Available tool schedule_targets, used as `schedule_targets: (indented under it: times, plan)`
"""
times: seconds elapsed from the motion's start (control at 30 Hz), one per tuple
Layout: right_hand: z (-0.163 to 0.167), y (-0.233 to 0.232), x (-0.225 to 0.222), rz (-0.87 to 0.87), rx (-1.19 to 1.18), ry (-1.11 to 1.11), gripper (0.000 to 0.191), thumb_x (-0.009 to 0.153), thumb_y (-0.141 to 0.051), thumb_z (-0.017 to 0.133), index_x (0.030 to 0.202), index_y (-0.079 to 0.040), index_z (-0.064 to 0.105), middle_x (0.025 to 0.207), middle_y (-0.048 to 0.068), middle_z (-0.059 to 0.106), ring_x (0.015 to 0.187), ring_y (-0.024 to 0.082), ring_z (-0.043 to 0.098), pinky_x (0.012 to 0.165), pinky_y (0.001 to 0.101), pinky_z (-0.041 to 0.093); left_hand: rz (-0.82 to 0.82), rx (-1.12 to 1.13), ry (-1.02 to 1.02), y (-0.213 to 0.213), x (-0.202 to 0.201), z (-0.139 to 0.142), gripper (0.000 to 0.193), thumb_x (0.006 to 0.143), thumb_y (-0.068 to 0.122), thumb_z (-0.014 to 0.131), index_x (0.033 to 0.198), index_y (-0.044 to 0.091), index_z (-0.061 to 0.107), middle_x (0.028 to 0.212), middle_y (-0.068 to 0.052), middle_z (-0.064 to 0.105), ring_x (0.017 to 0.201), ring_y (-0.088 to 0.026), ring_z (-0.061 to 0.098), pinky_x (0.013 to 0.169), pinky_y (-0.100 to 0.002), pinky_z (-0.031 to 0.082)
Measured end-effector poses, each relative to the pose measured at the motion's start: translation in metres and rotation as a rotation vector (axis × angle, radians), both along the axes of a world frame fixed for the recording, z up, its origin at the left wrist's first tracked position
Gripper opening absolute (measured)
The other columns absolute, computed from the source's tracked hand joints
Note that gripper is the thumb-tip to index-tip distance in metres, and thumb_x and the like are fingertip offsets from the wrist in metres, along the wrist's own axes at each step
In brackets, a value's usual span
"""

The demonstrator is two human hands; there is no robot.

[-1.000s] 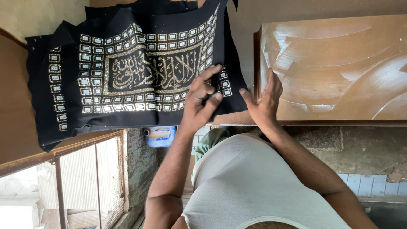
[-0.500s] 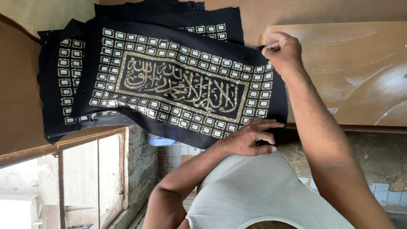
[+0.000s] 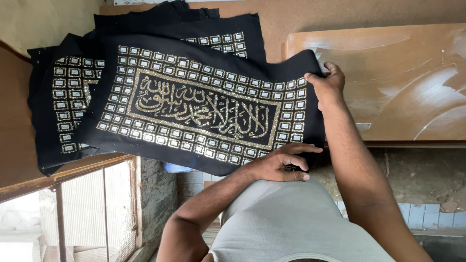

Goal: The person unfolds a black prayer mat with gold patterns and places it on a work surface. They apply a white adhesive to a cardboard backing using a small rectangular tool, then place the mat onto the adhesive. The person repeats the process with a second mat, smoothing each one into place.

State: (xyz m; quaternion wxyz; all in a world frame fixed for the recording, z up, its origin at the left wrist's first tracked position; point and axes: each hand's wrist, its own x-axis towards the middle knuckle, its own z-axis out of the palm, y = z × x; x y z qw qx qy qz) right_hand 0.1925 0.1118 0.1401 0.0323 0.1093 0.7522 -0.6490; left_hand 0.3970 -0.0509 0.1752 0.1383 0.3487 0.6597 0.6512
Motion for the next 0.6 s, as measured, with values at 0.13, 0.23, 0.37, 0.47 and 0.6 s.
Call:
schedule_targets:
  times: [0.13,0.23,0.37,0.47,0.6]
  plan:
    - [0.052,-0.008,0.015,0.154,-0.178,0.118,0.023,0.096,-0.006,0.080,0.115,0.003,0.070,0.100,0.003,0.074,0.086,0.010,0.067,0.079,0.0270,0.057,0.146,-0.174,0.041,-0.006,-0.018,0.013,0.027,0.093,0.040,0.080,0.098,0.014,0.078,0.153,-0.008,0.060,0.143,-0.030,0.054,0.122,-0.048,0.042]
    - [0.093,0.001,0.053,0.397,0.105,0.502,0.026,0.103,-0.006,0.077,0.127,0.003,0.070,0.106,0.008,0.074,0.096,0.012,0.067,0.085,0.0283,0.055,0.579,-0.353,0.177,-0.033,-0.053,0.034,0.045,0.084,0.048,0.089,0.112,0.015,0.076,0.140,-0.003,0.064,0.132,-0.022,0.060,0.115,-0.043,0.049]
    - [0.129,0.032,0.110,0.569,0.325,0.677,0.023,0.091,-0.004,0.080,0.114,-0.005,0.076,0.075,0.010,0.060,0.066,0.017,0.057,0.061,0.0338,0.043,0.668,-0.540,0.519,-0.107,-0.111,0.067,0.102,0.063,0.056,0.093,0.144,0.010,0.050,0.155,-0.009,0.044,0.144,-0.030,0.042,0.126,-0.056,0.027]
    - [0.140,0.068,0.143,0.601,0.320,0.790,0.032,0.075,-0.009,0.085,0.105,-0.004,0.079,0.060,0.004,0.044,0.052,0.016,0.042,0.050,0.0383,0.029,0.501,-0.866,0.647,-0.140,-0.141,0.078,0.098,0.056,0.051,0.092,0.141,0.017,0.058,0.143,-0.005,0.060,0.138,-0.027,0.050,0.123,-0.059,0.018]
    - [0.140,0.143,0.188,0.449,0.178,0.824,0.035,0.080,-0.021,0.077,0.108,0.000,0.074,0.069,0.002,0.051,0.058,0.012,0.053,0.051,0.0317,0.035,0.361,-1.247,0.590,-0.168,-0.176,0.066,0.042,0.084,0.042,0.088,0.120,0.027,0.073,0.118,0.005,0.075,0.119,-0.016,0.063,0.132,-0.056,0.015]
